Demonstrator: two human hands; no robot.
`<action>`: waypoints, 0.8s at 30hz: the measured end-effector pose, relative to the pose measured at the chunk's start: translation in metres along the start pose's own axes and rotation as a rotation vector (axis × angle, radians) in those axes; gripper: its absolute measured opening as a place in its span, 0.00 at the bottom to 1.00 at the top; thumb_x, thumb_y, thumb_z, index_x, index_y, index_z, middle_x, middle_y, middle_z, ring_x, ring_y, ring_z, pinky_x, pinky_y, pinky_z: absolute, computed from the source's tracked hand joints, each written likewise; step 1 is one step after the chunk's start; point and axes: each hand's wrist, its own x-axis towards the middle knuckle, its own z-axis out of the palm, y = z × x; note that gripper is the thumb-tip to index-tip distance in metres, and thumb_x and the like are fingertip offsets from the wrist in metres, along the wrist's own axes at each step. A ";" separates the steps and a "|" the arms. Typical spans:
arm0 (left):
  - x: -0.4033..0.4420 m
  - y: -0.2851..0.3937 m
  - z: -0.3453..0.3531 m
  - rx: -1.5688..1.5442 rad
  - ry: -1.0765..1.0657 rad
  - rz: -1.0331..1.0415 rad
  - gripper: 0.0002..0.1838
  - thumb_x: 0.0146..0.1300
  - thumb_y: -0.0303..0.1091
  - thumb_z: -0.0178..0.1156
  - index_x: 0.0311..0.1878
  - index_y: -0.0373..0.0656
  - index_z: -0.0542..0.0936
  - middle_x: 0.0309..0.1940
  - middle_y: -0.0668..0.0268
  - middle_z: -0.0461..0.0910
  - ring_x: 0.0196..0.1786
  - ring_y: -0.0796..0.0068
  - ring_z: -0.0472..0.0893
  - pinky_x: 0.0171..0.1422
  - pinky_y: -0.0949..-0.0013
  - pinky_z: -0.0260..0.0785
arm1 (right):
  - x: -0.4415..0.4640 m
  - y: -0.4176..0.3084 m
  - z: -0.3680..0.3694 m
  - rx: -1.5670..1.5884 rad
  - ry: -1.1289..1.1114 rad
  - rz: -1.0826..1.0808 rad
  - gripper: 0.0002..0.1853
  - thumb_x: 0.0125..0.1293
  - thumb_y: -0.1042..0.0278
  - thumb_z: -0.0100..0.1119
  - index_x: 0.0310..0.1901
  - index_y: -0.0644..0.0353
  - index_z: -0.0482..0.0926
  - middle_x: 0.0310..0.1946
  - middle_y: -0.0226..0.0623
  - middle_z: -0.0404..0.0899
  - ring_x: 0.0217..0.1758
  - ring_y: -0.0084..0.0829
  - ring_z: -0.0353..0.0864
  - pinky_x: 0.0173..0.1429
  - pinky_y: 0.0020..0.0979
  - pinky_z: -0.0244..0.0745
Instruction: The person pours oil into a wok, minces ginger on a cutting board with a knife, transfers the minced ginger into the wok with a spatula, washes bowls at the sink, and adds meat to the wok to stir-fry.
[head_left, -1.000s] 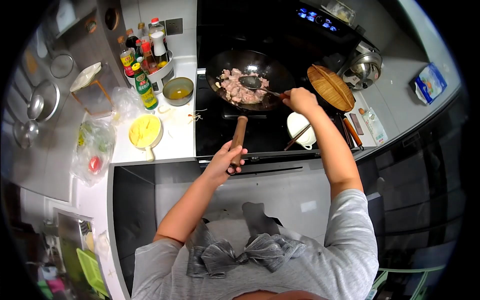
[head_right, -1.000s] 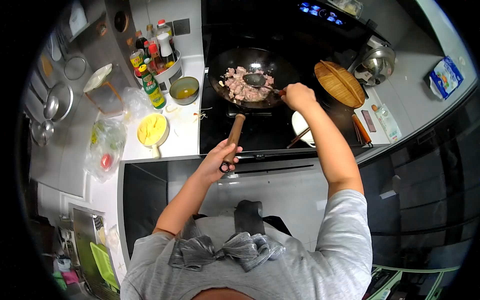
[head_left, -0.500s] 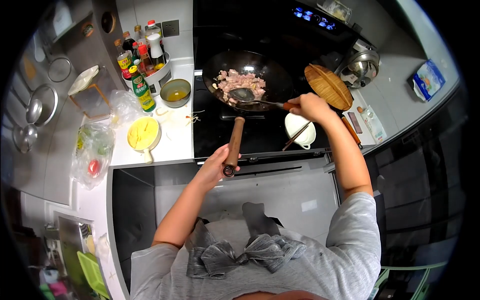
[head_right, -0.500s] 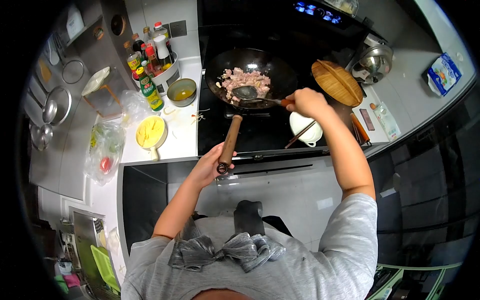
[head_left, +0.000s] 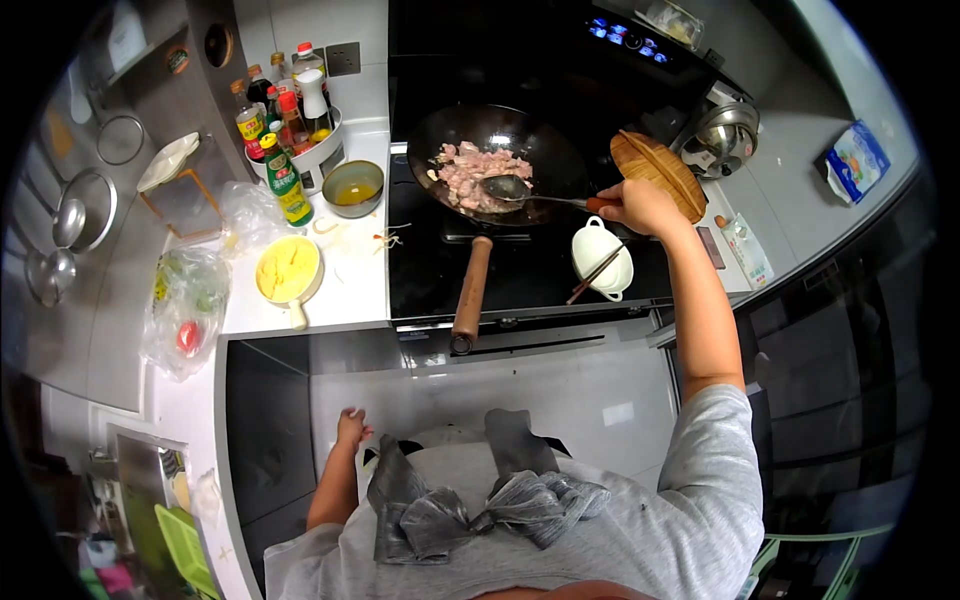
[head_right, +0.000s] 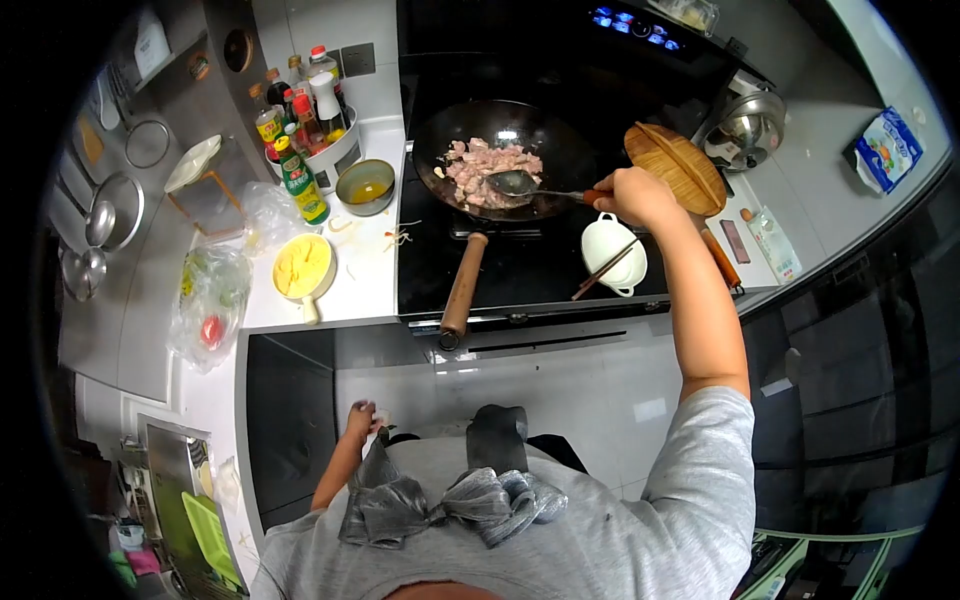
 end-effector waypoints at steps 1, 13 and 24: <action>0.015 -0.031 -0.011 0.111 0.067 0.011 0.27 0.58 0.39 0.57 0.59 0.40 0.64 0.34 0.56 0.77 0.26 0.67 0.79 0.22 0.66 0.72 | -0.003 -0.004 0.004 -0.036 0.024 0.014 0.17 0.56 0.56 0.60 0.47 0.47 0.80 0.39 0.40 0.81 0.45 0.38 0.79 0.50 0.36 0.73; 0.004 -0.109 -0.054 0.881 0.073 -0.100 0.26 0.55 0.43 0.57 0.51 0.33 0.69 0.41 0.47 0.78 0.40 0.54 0.80 0.44 0.60 0.74 | -0.048 0.016 0.096 0.507 0.398 0.160 0.25 0.55 0.53 0.62 0.50 0.61 0.77 0.24 0.48 0.78 0.27 0.37 0.80 0.36 0.33 0.72; 0.018 -0.038 -0.030 0.794 0.156 0.076 0.27 0.55 0.45 0.58 0.54 0.37 0.70 0.47 0.49 0.77 0.53 0.53 0.75 0.59 0.61 0.66 | -0.091 -0.011 0.121 1.853 0.026 0.150 0.17 0.65 0.62 0.53 0.51 0.65 0.71 0.15 0.24 0.65 0.09 0.13 0.54 0.12 0.16 0.47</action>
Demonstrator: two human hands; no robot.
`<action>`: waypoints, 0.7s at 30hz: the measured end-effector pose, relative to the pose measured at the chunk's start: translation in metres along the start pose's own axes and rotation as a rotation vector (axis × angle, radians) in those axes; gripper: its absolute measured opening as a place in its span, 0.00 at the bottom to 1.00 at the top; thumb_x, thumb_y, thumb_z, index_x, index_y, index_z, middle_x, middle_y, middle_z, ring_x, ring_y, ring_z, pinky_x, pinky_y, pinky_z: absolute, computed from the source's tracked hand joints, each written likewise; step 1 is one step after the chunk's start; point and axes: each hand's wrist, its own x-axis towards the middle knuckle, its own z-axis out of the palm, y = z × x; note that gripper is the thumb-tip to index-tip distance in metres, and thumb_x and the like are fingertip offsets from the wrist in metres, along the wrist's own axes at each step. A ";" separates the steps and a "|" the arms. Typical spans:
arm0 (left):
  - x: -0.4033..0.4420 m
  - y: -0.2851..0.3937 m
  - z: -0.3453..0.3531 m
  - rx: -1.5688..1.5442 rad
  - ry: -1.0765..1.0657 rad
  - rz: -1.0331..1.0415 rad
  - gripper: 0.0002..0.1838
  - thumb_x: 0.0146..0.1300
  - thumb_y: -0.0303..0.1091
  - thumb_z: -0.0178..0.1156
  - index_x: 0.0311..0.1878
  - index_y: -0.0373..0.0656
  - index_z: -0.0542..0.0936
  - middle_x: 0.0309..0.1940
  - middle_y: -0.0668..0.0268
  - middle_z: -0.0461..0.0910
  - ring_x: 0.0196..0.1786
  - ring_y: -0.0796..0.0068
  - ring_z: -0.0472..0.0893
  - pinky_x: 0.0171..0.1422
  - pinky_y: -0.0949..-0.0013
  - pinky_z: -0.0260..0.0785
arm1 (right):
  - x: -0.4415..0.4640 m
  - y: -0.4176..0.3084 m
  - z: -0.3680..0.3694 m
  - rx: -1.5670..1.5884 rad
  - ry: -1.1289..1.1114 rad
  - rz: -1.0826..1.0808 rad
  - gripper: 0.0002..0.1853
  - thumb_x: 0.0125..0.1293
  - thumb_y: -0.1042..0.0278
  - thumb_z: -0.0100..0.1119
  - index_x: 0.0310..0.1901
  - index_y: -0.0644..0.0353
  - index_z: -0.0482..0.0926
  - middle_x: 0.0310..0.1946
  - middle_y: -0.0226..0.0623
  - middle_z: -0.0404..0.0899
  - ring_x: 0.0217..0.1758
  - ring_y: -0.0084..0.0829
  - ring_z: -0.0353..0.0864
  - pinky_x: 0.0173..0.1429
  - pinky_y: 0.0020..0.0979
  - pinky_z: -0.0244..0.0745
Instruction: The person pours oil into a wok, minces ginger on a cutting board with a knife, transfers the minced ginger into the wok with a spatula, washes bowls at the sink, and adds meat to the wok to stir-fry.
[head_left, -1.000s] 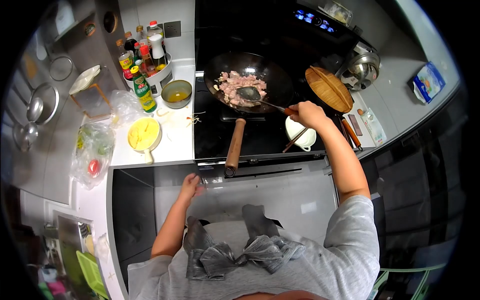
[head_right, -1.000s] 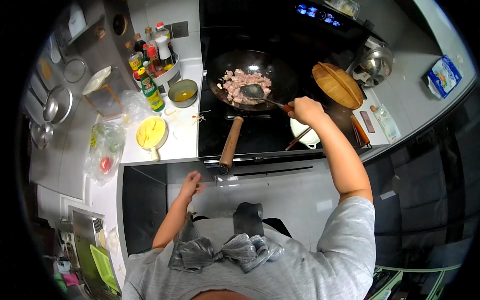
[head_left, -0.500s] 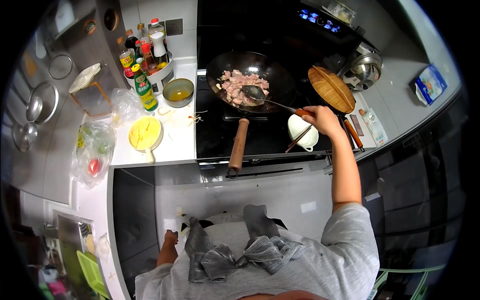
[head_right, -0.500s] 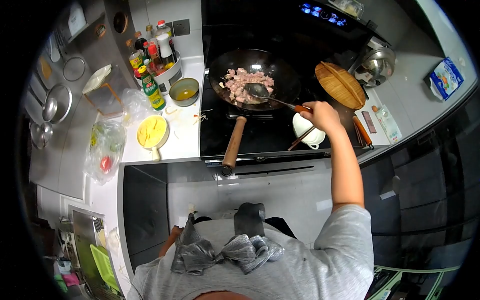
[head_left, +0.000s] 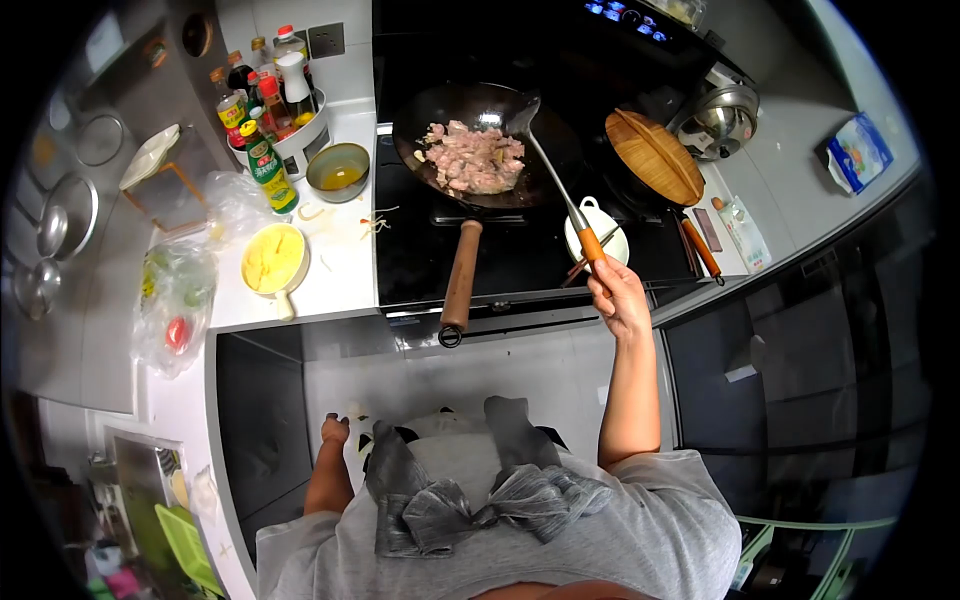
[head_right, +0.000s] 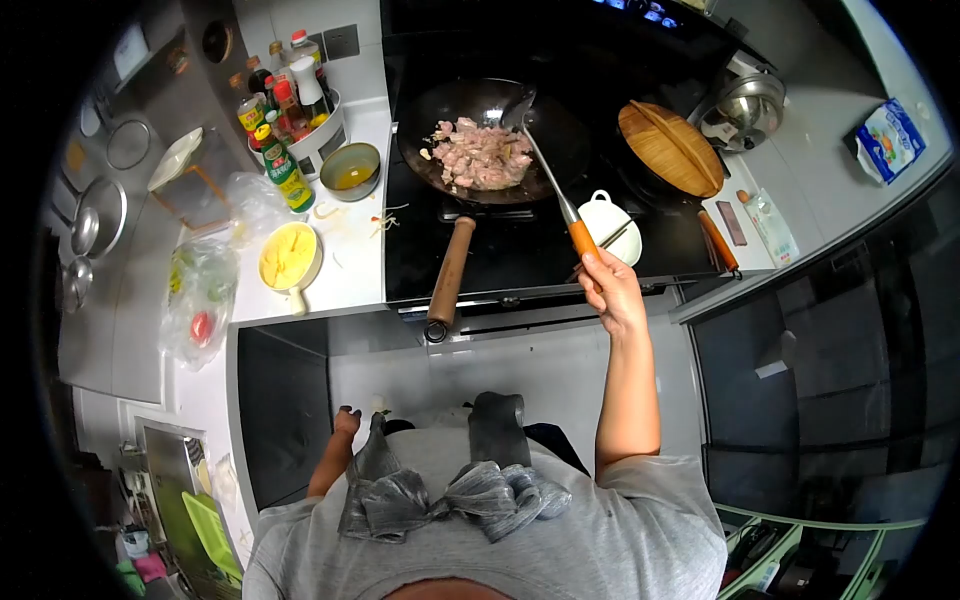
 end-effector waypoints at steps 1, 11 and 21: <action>0.000 0.003 0.000 0.001 -0.003 0.003 0.27 0.55 0.45 0.58 0.54 0.37 0.70 0.47 0.49 0.77 0.53 0.53 0.75 0.59 0.61 0.66 | 0.001 0.001 -0.002 -0.001 0.004 0.000 0.17 0.65 0.62 0.53 0.51 0.65 0.71 0.15 0.24 0.65 0.09 0.13 0.54 0.12 0.16 0.47; 0.002 -0.029 0.019 -0.004 0.003 -0.022 0.28 0.52 0.46 0.60 0.53 0.38 0.71 0.47 0.50 0.77 0.53 0.54 0.75 0.58 0.62 0.66 | 0.015 0.017 0.033 -0.222 0.202 0.036 0.16 0.67 0.55 0.49 0.43 0.61 0.72 0.17 0.24 0.63 0.11 0.14 0.55 0.14 0.18 0.48; -0.009 -0.050 0.016 0.056 -0.040 -0.087 0.28 0.53 0.46 0.58 0.53 0.36 0.71 0.50 0.47 0.74 0.55 0.52 0.73 0.60 0.61 0.65 | 0.024 0.024 0.040 -0.247 0.200 -0.105 0.18 0.68 0.50 0.45 0.35 0.58 0.70 0.13 0.23 0.61 0.09 0.13 0.51 0.12 0.18 0.44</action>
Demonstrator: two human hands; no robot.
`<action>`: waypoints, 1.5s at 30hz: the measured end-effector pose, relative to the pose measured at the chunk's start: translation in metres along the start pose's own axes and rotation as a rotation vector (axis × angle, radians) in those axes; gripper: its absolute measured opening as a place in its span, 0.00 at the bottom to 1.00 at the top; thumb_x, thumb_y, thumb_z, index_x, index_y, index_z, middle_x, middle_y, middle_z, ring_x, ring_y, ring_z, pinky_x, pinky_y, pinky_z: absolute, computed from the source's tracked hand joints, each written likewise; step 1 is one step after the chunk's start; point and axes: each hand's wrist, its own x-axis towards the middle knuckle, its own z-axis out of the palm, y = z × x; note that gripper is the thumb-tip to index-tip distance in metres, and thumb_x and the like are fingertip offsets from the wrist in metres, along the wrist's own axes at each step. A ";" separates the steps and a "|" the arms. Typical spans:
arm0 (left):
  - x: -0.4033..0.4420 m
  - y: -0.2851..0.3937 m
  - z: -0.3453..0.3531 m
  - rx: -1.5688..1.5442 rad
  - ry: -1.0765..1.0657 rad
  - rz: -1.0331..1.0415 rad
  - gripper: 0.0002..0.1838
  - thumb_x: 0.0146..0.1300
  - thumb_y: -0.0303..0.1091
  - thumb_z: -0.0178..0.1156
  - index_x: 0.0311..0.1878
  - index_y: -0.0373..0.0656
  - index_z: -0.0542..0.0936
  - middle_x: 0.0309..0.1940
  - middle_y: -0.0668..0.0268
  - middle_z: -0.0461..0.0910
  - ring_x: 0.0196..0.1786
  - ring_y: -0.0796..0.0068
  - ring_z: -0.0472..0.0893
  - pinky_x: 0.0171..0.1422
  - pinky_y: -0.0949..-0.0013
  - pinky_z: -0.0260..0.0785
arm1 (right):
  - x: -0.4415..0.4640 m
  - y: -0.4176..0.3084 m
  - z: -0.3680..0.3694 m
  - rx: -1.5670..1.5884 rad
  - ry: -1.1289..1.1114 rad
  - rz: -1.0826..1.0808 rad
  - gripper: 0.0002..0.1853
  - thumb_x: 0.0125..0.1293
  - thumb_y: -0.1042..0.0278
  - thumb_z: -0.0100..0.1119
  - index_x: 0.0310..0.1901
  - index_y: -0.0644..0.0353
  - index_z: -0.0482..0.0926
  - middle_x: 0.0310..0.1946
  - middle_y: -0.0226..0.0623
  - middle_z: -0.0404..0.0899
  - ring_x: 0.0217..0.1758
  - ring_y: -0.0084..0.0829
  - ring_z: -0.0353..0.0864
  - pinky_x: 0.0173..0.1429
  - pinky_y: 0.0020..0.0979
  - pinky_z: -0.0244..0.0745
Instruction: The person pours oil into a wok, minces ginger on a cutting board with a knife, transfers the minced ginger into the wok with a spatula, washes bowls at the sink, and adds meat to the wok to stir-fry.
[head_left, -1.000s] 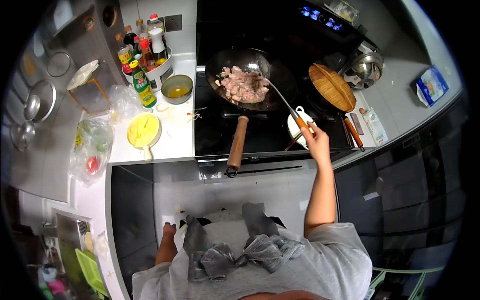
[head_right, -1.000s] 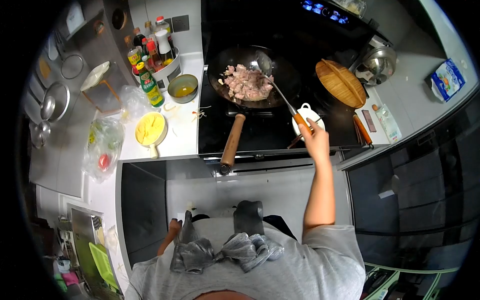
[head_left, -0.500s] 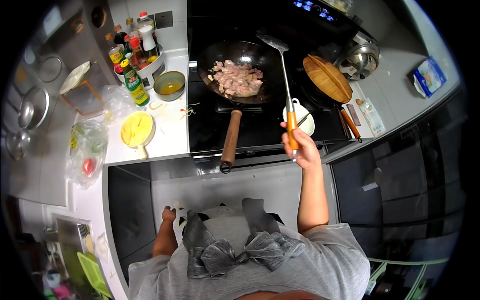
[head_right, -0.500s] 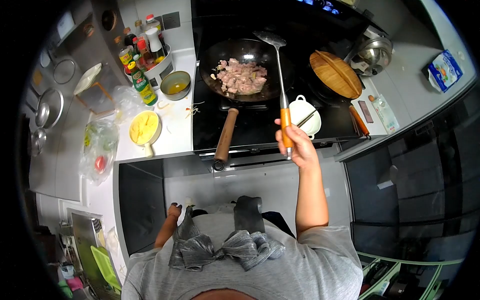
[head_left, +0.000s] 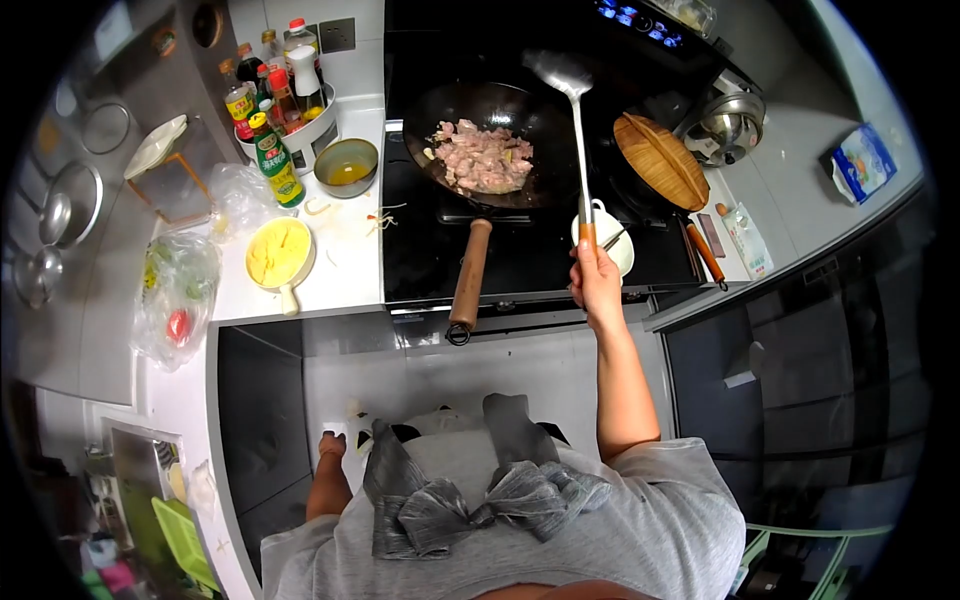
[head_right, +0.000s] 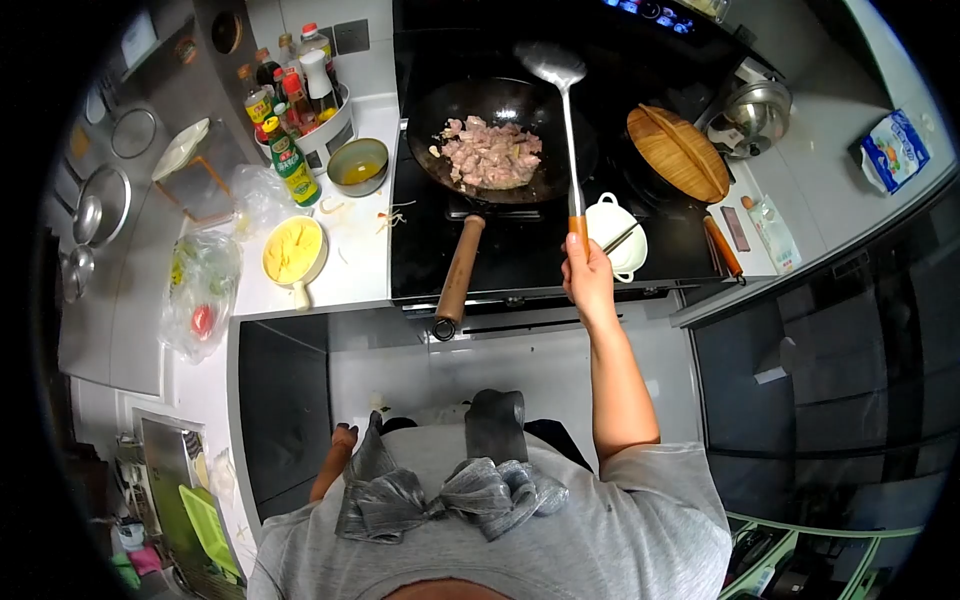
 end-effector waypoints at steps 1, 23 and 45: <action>-0.001 0.003 -0.001 0.000 0.001 -0.001 0.28 0.53 0.46 0.58 0.53 0.36 0.71 0.50 0.47 0.74 0.55 0.52 0.73 0.60 0.61 0.65 | -0.001 -0.003 -0.004 0.012 -0.055 0.097 0.18 0.68 0.50 0.46 0.32 0.58 0.69 0.12 0.23 0.61 0.08 0.14 0.51 0.11 0.19 0.44; 0.014 0.018 -0.009 -0.003 0.002 0.063 0.20 0.55 0.42 0.57 0.47 0.39 0.77 0.47 0.50 0.77 0.53 0.54 0.75 0.57 0.61 0.67 | -0.052 0.014 -0.020 0.197 0.004 0.192 0.07 0.57 0.78 0.54 0.35 0.58 0.69 0.12 0.21 0.59 0.07 0.12 0.51 0.10 0.18 0.44; -0.035 0.058 -0.036 0.190 0.144 -0.138 0.30 0.66 0.56 0.34 0.46 0.45 0.80 0.49 0.54 0.76 0.54 0.53 0.73 0.60 0.53 0.61 | -0.058 0.009 -0.027 0.289 -0.056 0.232 0.07 0.57 0.78 0.53 0.35 0.56 0.69 0.12 0.21 0.60 0.08 0.12 0.51 0.11 0.18 0.43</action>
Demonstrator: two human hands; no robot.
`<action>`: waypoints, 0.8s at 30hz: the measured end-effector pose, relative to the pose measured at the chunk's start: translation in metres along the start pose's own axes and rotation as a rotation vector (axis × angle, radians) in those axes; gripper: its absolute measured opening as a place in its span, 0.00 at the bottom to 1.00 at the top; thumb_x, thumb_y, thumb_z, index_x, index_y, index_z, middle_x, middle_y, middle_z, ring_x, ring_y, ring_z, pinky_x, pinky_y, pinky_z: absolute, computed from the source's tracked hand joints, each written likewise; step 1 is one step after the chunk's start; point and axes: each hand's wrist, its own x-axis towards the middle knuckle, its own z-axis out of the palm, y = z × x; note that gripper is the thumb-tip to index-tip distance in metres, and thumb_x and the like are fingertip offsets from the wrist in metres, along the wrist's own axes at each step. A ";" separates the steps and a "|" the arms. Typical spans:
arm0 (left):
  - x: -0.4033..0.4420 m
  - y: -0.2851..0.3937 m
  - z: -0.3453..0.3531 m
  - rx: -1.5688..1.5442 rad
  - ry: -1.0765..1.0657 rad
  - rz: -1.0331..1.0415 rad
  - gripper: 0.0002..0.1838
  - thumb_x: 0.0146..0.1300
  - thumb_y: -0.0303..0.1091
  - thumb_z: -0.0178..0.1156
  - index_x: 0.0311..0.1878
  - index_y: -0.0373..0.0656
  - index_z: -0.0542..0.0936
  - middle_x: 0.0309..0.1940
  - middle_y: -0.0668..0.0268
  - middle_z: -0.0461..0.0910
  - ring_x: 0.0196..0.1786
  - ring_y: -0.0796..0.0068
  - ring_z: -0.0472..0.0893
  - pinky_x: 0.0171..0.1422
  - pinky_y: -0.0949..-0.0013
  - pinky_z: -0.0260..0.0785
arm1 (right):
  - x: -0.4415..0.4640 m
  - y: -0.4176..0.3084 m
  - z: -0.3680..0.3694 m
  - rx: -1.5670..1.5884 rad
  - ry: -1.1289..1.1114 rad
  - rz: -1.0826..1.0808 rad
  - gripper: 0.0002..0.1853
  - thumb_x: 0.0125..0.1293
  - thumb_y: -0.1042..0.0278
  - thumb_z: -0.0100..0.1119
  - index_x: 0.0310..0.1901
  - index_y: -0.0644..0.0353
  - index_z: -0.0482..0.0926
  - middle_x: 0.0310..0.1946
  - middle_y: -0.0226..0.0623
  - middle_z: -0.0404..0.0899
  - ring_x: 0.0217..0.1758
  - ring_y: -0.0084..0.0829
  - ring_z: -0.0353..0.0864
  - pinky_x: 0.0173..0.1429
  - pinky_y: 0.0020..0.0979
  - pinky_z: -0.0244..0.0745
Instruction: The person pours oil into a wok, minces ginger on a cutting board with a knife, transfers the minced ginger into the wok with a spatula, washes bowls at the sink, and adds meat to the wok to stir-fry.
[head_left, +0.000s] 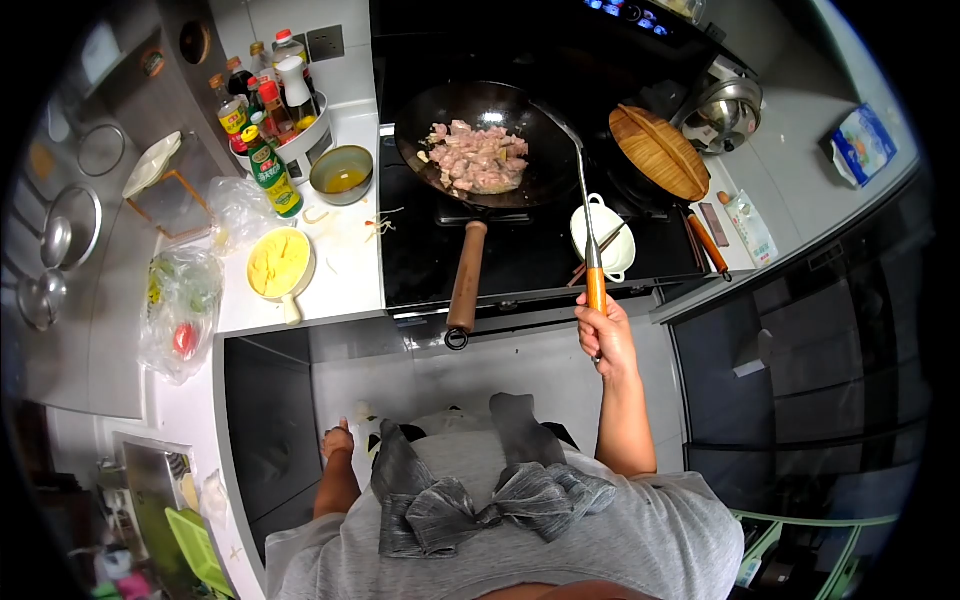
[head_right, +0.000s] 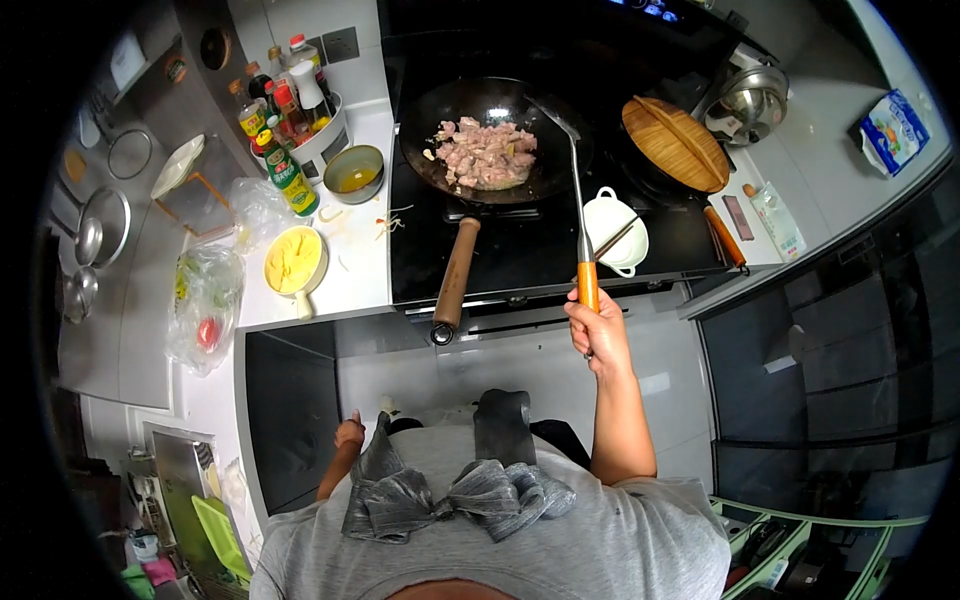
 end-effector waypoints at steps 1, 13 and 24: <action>0.008 -0.004 0.008 0.001 0.000 0.000 0.30 0.66 0.56 0.34 0.46 0.45 0.80 0.49 0.54 0.76 0.54 0.53 0.73 0.60 0.53 0.61 | 0.000 0.000 0.000 0.004 -0.001 0.001 0.07 0.57 0.78 0.53 0.35 0.56 0.69 0.12 0.21 0.60 0.08 0.12 0.51 0.11 0.18 0.43; 0.025 -0.004 0.022 -0.160 -0.010 0.066 0.37 0.65 0.63 0.31 0.43 0.38 0.79 0.44 0.47 0.77 0.53 0.49 0.73 0.58 0.55 0.63 | 0.006 -0.006 -0.004 -0.051 -0.017 -0.016 0.08 0.56 0.78 0.57 0.34 0.56 0.69 0.12 0.22 0.61 0.08 0.12 0.53 0.10 0.17 0.45; 0.042 -0.043 -0.003 -0.064 -0.112 0.100 0.36 0.65 0.61 0.33 0.48 0.37 0.77 0.49 0.46 0.74 0.55 0.49 0.72 0.59 0.55 0.64 | 0.000 0.003 0.020 0.023 -0.029 0.019 0.07 0.55 0.78 0.55 0.33 0.56 0.68 0.12 0.22 0.61 0.07 0.13 0.53 0.10 0.18 0.45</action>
